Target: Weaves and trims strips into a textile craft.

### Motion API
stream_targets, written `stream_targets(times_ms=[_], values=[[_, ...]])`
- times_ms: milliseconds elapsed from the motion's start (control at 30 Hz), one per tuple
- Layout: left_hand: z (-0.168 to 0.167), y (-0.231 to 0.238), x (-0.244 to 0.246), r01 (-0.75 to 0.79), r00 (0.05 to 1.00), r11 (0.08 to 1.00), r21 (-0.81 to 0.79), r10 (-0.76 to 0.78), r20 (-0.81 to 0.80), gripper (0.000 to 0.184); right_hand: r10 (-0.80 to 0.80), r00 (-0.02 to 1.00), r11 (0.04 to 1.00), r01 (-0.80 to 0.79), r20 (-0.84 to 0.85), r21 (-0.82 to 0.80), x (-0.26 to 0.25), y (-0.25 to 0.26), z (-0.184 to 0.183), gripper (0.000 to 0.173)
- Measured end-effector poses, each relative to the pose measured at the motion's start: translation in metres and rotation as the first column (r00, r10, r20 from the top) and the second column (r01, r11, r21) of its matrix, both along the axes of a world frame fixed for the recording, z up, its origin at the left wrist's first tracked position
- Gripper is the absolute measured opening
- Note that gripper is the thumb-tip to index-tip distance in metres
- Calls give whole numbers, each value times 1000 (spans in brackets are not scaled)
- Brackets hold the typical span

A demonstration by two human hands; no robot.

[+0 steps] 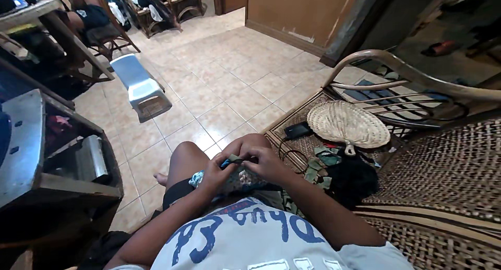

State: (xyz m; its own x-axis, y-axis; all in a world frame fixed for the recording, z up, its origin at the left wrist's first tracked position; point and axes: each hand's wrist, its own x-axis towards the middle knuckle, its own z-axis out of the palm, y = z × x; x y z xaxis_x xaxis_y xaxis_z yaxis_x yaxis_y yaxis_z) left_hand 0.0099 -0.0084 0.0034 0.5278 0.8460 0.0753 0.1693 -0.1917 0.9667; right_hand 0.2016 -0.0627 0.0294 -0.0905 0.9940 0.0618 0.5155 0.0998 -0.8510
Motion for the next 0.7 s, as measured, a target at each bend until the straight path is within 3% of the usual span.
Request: stream_targets(times_ms=[133,300,433,533,600,700], values=[[-1,-3,0,1,1000,991,132,2,-23,17,-101,992,986,110,-77,122,-9,-2,-11,11],[8,-2,0,33,983,987,159,-3,-183,21,-162,941,983,180,-297,36,-14,-1,-15,20],[16,2,-1,118,963,993,19,-109,-248,22,-138,868,990,123,-478,-64,-9,1,-17,20],[11,7,-6,128,982,966,-226,-155,-105,19,-95,828,995,78,-553,-55,-5,2,-20,19],[7,8,-7,137,990,924,-357,-141,16,17,-71,864,997,76,-498,-10,-4,1,-20,20],[7,7,-8,153,987,856,-493,-111,114,19,-118,966,971,161,-229,178,-6,-3,-24,29]])
